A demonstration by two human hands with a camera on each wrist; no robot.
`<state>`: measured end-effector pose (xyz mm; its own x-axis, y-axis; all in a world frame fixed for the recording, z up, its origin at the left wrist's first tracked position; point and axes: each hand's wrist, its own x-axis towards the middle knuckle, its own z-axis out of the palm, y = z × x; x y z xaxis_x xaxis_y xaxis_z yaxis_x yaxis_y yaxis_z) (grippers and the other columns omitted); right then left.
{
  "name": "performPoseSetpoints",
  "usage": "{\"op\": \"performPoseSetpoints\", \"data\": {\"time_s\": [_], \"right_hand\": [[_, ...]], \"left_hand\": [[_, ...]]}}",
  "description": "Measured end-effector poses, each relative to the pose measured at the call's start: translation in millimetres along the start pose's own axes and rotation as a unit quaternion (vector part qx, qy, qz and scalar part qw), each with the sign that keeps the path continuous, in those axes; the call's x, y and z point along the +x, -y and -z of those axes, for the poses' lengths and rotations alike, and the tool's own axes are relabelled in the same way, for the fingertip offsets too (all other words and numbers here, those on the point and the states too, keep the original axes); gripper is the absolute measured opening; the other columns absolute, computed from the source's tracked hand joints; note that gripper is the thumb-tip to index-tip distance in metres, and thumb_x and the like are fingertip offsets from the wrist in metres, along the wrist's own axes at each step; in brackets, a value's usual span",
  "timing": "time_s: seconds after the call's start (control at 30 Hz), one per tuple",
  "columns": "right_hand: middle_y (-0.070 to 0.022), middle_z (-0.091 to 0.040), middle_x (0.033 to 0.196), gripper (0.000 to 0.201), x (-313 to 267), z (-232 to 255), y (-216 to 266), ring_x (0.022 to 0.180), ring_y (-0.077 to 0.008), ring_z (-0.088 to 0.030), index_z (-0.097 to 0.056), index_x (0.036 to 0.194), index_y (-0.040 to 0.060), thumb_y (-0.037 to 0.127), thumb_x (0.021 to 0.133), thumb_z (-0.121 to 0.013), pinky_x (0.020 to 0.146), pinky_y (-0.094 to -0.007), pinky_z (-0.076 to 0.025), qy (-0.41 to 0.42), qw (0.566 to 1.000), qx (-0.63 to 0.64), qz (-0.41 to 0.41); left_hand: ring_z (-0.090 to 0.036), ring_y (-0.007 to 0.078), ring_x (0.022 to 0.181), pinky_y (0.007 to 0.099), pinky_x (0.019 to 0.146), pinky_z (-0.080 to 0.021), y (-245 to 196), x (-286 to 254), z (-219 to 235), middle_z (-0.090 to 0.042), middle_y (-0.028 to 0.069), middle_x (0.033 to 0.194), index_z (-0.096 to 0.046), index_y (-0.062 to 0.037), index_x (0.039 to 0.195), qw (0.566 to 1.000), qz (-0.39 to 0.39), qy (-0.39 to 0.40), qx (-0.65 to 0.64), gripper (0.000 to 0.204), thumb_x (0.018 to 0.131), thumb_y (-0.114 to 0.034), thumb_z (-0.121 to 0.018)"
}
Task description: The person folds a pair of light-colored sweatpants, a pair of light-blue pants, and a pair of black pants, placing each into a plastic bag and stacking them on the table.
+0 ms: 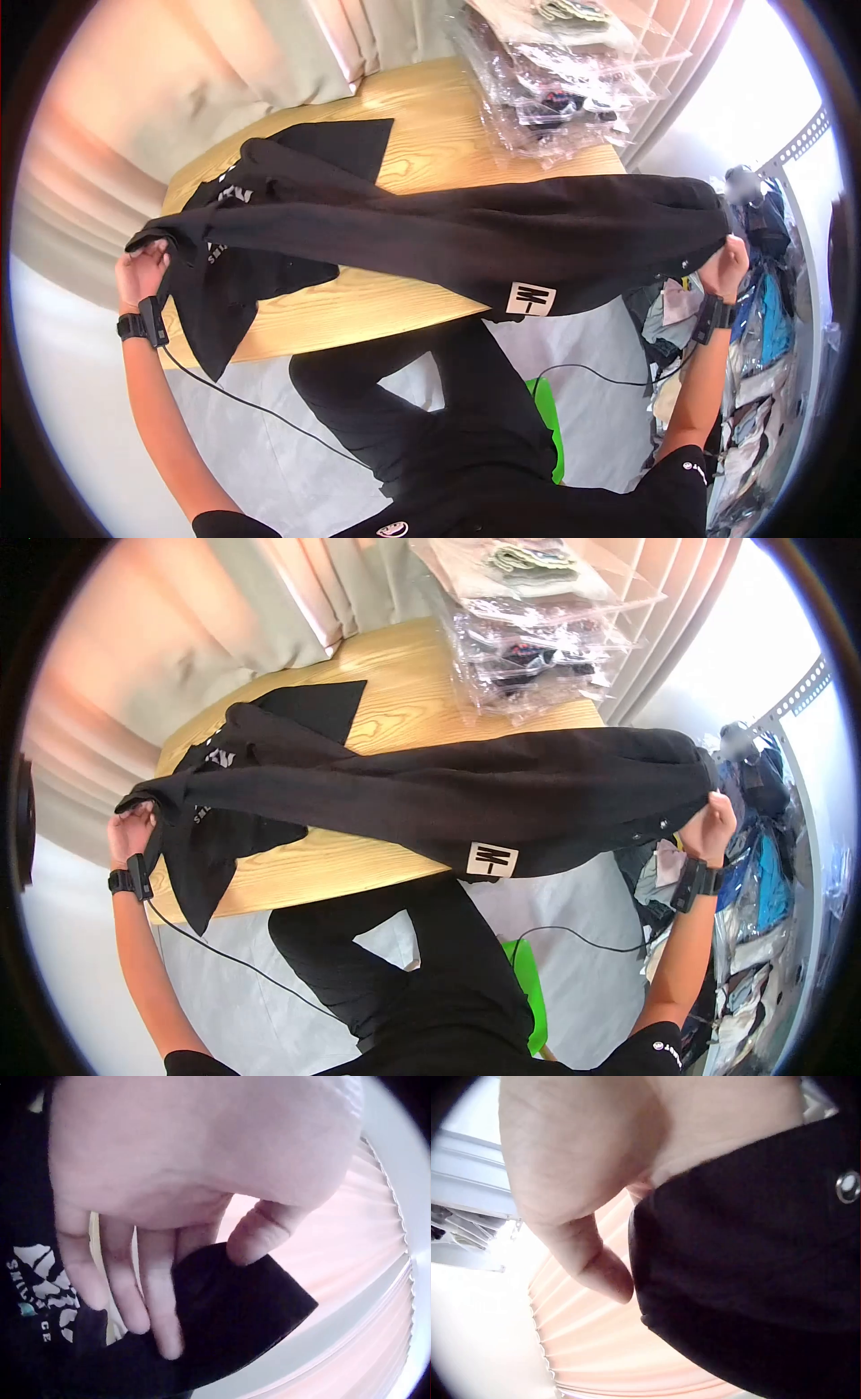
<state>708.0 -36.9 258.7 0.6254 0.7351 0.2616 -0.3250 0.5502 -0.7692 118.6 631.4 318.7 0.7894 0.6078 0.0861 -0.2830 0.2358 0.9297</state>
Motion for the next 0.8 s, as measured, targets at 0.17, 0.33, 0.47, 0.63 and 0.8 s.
{"op": "performPoseSetpoints", "data": {"time_s": [0.17,0.33,0.47,0.63,0.8], "right_hand": [[-0.0147,-0.058,0.122,0.043,-8.6,3.3,-0.7,0.114,-0.0273,-0.054,-0.055,0.122,0.0012,0.032,0.094,-0.044,0.102,-0.0403,-0.037,0.013,0.999,0.003,0.038],[-0.0159,-0.059,0.12,0.044,-16.6,24.3,9.5,0.11,-0.029,-0.057,-0.055,0.12,0.0,0.033,0.091,-0.047,0.096,-0.0415,-0.042,-0.036,0.997,0.017,0.063],[-0.0141,-0.063,0.11,0.035,-21.0,31.2,12.4,0.1,-0.0248,-0.062,-0.06,0.109,0.0004,0.027,0.089,-0.051,0.086,-0.0358,-0.049,-0.112,0.99,-0.035,0.079],[-0.0122,-0.065,0.102,0.028,-24.3,44.8,8.7,0.092,-0.0218,-0.063,-0.061,0.101,0.0003,0.023,0.087,-0.052,0.082,-0.0345,-0.051,-0.185,0.976,-0.05,0.102],[-0.0124,-0.065,0.104,0.029,-30.7,58.0,12.7,0.094,-0.0245,-0.063,-0.061,0.103,0.0001,0.024,0.087,-0.054,0.088,-0.0371,-0.049,-0.16,0.983,-0.047,0.081]], "left_hand": [[-0.062,0.0233,0.09,0.0333,0.072,-0.049,-18.9,-28.0,-30.8,-0.067,0.0117,0.097,-0.065,-0.0027,0.099,0.97,0.125,-0.162,0.135,0.051,0.088,-0.046,-0.04],[-0.064,0.0154,0.083,0.0268,0.076,-0.051,-16.2,-47.0,-18.4,-0.067,0.0075,0.091,-0.065,-0.0012,0.102,0.921,0.118,-0.161,0.335,0.032,0.088,-0.029,-0.063],[-0.061,0.0109,0.083,0.0229,0.075,-0.048,-16.4,-50.1,8.8,-0.067,0.0067,0.097,-0.065,0.0014,0.105,0.856,0.068,-0.177,0.481,0.022,0.086,-0.009,-0.064],[-0.06,0.0098,0.088,0.0226,0.079,-0.047,-13.7,-46.3,25.0,-0.066,0.0072,0.099,-0.063,0.0033,0.106,0.802,-0.013,-0.232,0.551,0.021,0.087,-0.006,-0.061],[-0.058,0.0095,0.09,0.021,0.081,-0.044,-13.9,-42.3,22.7,-0.065,0.0069,0.098,-0.056,0.0007,0.109,0.745,-0.139,-0.318,0.57,0.023,0.088,-0.008,-0.062]]}}
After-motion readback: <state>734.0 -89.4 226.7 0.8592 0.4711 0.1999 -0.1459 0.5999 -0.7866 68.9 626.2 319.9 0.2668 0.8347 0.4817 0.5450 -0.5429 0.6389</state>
